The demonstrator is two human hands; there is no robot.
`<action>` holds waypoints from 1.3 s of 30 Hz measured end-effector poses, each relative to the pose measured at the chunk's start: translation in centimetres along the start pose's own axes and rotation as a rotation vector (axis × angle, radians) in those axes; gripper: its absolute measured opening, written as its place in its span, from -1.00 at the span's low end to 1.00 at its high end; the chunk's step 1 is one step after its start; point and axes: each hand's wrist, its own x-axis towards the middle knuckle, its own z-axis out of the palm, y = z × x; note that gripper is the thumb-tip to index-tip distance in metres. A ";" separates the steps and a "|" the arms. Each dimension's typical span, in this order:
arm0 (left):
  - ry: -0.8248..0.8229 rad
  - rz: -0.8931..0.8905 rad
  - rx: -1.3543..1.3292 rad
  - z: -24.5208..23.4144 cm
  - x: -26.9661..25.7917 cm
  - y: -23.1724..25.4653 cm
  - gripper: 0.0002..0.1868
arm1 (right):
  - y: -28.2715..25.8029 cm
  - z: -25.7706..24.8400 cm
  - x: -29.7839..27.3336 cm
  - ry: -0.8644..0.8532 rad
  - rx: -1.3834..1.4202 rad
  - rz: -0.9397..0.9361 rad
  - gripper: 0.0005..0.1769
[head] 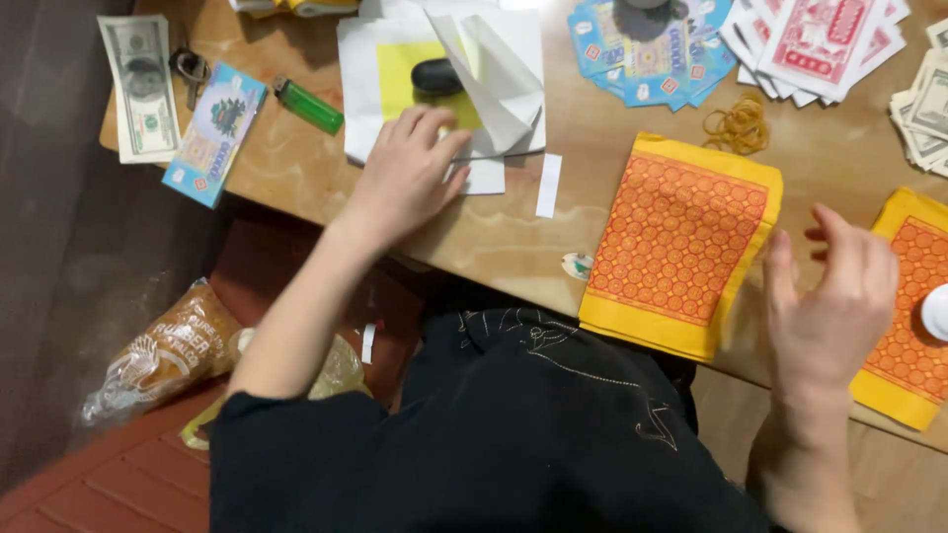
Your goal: Wrapping and bundling ritual paper with decorative covers and securing them with rubber bands.
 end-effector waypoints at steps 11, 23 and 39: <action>-0.156 0.192 0.231 3.5 -0.2 -4.2 -0.51 | -20.4 7.3 14.8 -0.523 0.800 -0.799 -0.57; 0.107 0.157 0.278 3.4 0.4 -2.9 -0.87 | -20.6 19.2 22.8 -0.415 0.467 -0.830 -0.45; -0.026 0.093 0.499 -14.4 -5.1 4.0 -0.62 | -22.0 19.3 22.9 -0.360 0.439 -0.940 -0.46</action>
